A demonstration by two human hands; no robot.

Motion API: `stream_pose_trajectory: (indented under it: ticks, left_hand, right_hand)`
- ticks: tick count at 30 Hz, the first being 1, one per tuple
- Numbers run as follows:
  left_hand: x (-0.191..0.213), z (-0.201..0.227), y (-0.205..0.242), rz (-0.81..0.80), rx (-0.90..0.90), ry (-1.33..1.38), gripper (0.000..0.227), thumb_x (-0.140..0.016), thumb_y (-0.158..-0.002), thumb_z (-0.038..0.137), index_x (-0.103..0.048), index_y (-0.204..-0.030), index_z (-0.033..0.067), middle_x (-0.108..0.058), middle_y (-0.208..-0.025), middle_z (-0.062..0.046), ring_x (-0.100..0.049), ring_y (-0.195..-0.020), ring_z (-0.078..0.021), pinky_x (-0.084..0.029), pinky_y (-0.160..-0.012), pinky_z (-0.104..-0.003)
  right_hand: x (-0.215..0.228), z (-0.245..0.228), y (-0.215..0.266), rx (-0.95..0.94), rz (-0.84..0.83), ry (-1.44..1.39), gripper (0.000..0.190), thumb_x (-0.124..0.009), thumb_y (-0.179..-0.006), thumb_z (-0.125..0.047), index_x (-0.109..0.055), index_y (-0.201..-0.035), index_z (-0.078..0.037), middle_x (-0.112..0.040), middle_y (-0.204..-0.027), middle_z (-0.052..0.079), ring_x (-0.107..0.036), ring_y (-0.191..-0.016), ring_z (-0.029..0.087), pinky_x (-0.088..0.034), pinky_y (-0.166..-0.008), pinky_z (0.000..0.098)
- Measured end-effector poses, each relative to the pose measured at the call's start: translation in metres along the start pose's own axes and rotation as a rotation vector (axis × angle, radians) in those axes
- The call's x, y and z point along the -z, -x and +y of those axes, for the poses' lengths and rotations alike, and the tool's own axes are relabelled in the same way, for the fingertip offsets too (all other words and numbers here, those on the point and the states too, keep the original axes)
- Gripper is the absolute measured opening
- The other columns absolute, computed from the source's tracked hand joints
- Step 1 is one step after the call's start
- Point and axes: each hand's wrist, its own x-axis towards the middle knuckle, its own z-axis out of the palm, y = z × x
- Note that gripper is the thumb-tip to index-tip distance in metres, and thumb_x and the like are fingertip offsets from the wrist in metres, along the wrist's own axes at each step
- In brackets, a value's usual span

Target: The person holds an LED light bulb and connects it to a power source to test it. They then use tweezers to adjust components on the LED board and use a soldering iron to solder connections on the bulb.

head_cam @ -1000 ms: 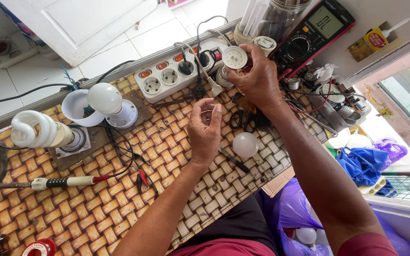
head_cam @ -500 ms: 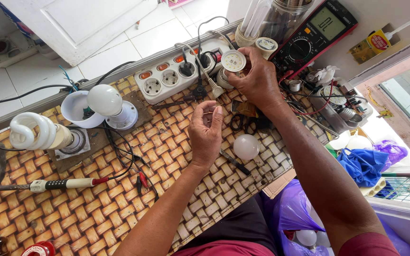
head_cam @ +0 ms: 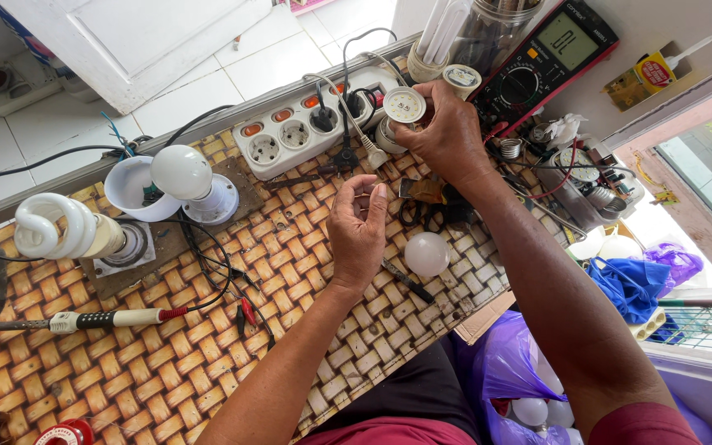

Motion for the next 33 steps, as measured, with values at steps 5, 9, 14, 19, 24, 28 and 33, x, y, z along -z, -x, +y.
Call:
stream_pose_trajectory:
  ticks: [5,9,14,19,24,28,33]
  left_hand:
    - [0.0,-0.003,0.0,0.004,-0.024,-0.017,0.018,-0.061,-0.095,0.025,-0.064,-0.105,0.0099,-0.067,-0.088,-0.001,-0.065,-0.073,-0.0095,-0.057,-0.067,-0.023]
    - [0.0,-0.001,0.001,0.003,-0.02,-0.026,0.019,-0.061,-0.095,0.026,-0.064,-0.104,0.0095,-0.067,-0.088,-0.002,-0.064,-0.072,-0.0096,-0.057,-0.064,-0.023]
    - [0.001,0.001,0.002,0.0,-0.025,-0.019,0.019,-0.061,-0.095,0.026,-0.064,-0.104,0.0097,-0.066,-0.087,-0.001,-0.063,-0.072,-0.0095,-0.056,-0.064,-0.023]
    - [0.001,-0.001,0.001,-0.006,0.0,0.008,0.019,-0.061,-0.095,0.026,-0.064,-0.104,0.0092,-0.066,-0.087,-0.001,-0.063,-0.072,-0.009,-0.056,-0.063,-0.023]
    - [0.0,-0.004,0.0,-0.003,-0.012,0.014,0.019,-0.061,-0.095,0.026,-0.064,-0.104,0.009,-0.066,-0.088,-0.002,-0.064,-0.073,-0.0093,-0.056,-0.065,-0.022]
    - [0.001,-0.003,0.001,0.005,-0.004,0.016,0.019,-0.06,-0.096,0.025,-0.063,-0.106,0.009,-0.066,-0.089,-0.001,-0.064,-0.074,-0.009,-0.056,-0.068,-0.022]
    - [0.004,0.011,0.008,0.042,-0.13,-0.064,0.027,-0.059,-0.097,0.024,-0.059,-0.117,0.0072,-0.069,-0.098,-0.006,-0.068,-0.084,-0.0145,-0.061,-0.072,-0.026]
  right_hand:
    - [-0.002,0.003,0.0,0.028,0.02,0.036,0.047,-0.084,-0.077,-0.031,-0.061,-0.111,-0.007,-0.074,-0.098,0.007,-0.068,-0.084,0.017,-0.051,-0.071,0.0316]
    - [0.001,0.001,-0.001,-0.002,-0.012,0.035,0.046,-0.083,-0.077,-0.031,-0.062,-0.111,-0.008,-0.073,-0.099,0.005,-0.068,-0.083,0.016,-0.05,-0.07,0.0311]
    - [0.003,0.001,0.0,0.022,-0.028,0.006,0.047,-0.082,-0.078,-0.027,-0.061,-0.115,-0.006,-0.073,-0.103,0.006,-0.066,-0.084,0.015,-0.05,-0.07,0.0297]
    - [0.01,-0.002,-0.001,0.051,-0.093,-0.014,0.046,-0.08,-0.083,-0.026,-0.061,-0.119,-0.004,-0.071,-0.102,0.008,-0.067,-0.086,0.017,-0.051,-0.07,0.0309]
    - [0.013,-0.005,-0.001,0.091,-0.1,-0.046,0.044,-0.079,-0.085,-0.023,-0.062,-0.12,-0.004,-0.071,-0.103,0.008,-0.067,-0.088,0.016,-0.052,-0.071,0.0293]
    - [0.02,-0.017,0.001,0.063,-0.068,-0.069,0.051,-0.078,-0.085,-0.02,-0.057,-0.127,0.0,-0.07,-0.111,0.013,-0.067,-0.097,0.019,-0.056,-0.082,0.0277]
    - [0.034,-0.032,0.026,0.249,-0.007,0.039,0.053,-0.079,-0.09,-0.013,-0.051,-0.132,0.002,-0.071,-0.112,0.021,-0.07,-0.095,0.029,-0.061,-0.072,0.0314]
